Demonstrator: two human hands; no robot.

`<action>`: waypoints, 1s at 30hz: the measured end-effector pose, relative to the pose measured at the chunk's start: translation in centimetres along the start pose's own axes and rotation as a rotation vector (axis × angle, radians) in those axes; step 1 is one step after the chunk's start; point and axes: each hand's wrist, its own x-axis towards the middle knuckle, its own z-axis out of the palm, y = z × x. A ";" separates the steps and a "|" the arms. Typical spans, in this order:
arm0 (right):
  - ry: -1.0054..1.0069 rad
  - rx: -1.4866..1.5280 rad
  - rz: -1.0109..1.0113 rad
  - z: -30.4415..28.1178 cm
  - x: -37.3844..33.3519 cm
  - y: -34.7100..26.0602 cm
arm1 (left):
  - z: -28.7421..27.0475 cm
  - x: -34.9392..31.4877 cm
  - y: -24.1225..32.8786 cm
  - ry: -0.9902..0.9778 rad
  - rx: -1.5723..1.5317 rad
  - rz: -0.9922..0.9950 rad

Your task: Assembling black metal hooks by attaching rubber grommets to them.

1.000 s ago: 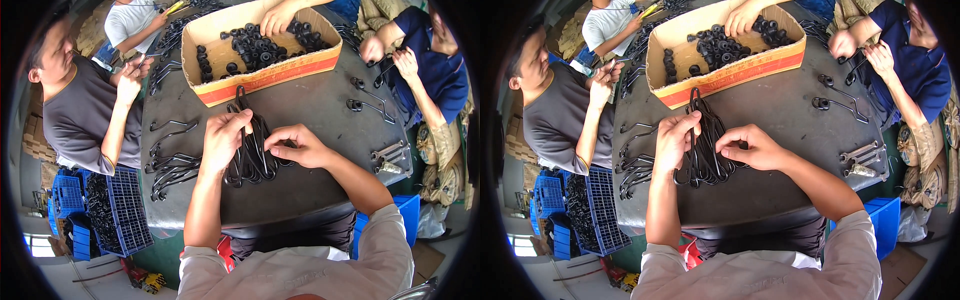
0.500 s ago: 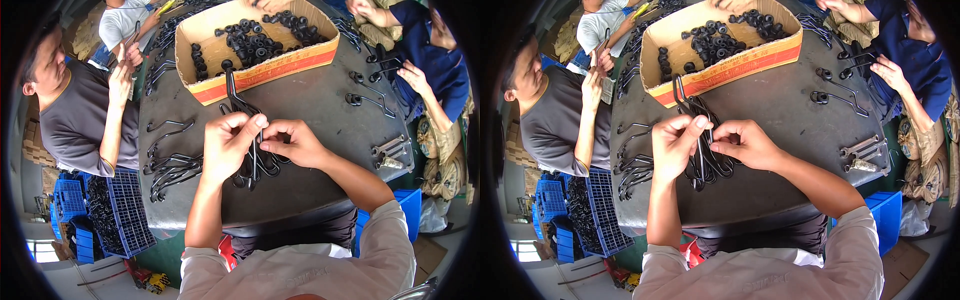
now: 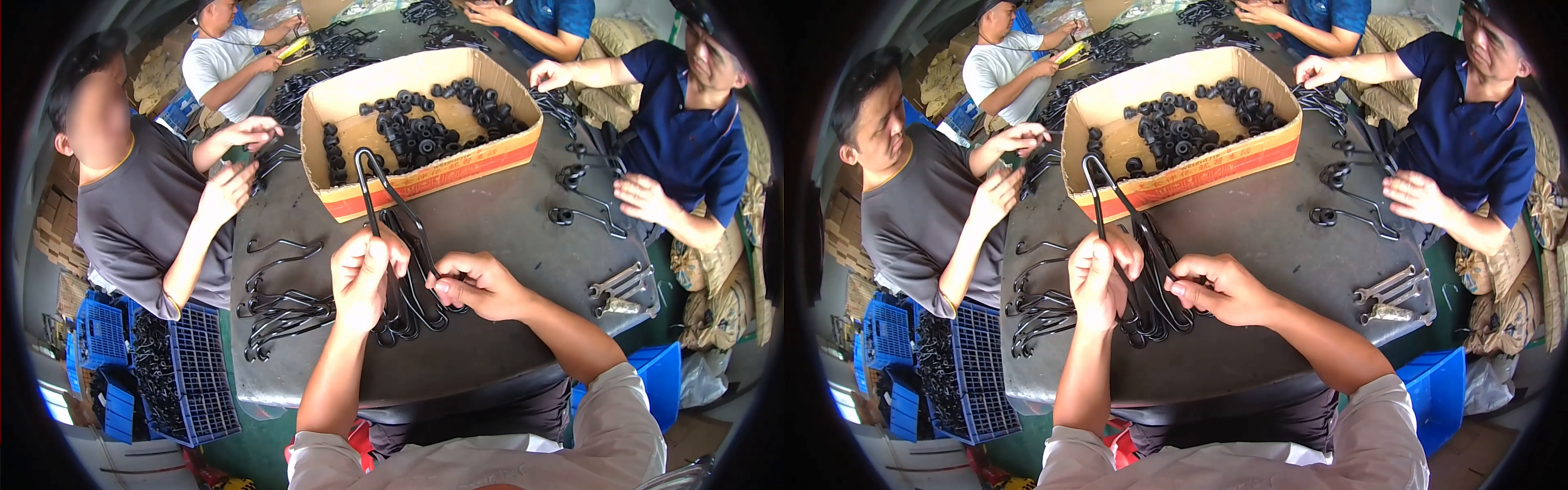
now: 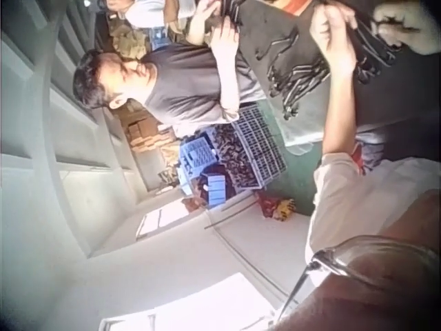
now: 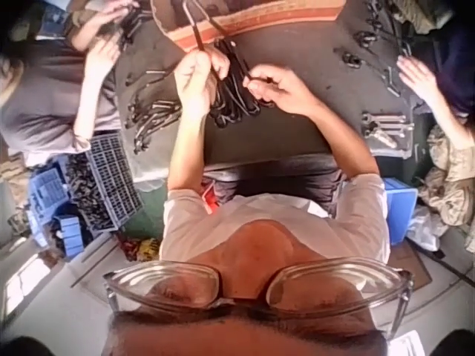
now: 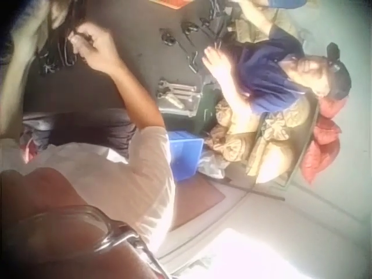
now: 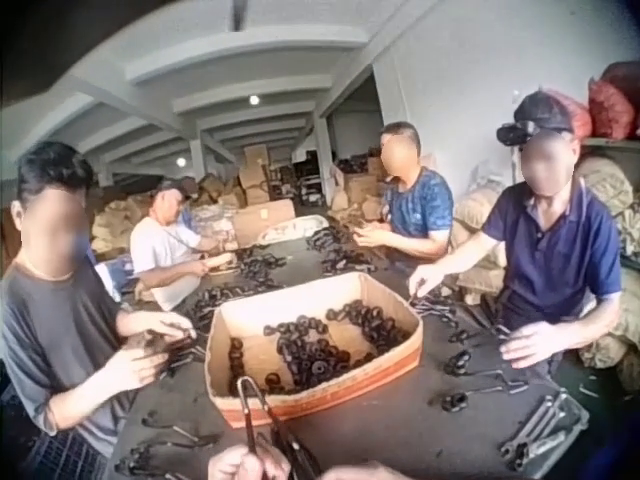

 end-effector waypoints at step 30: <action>0.096 -1.431 0.488 -10.3 21.0 -1.4 | -1.9 0.9 -0.4 0.114 -0.331 -0.364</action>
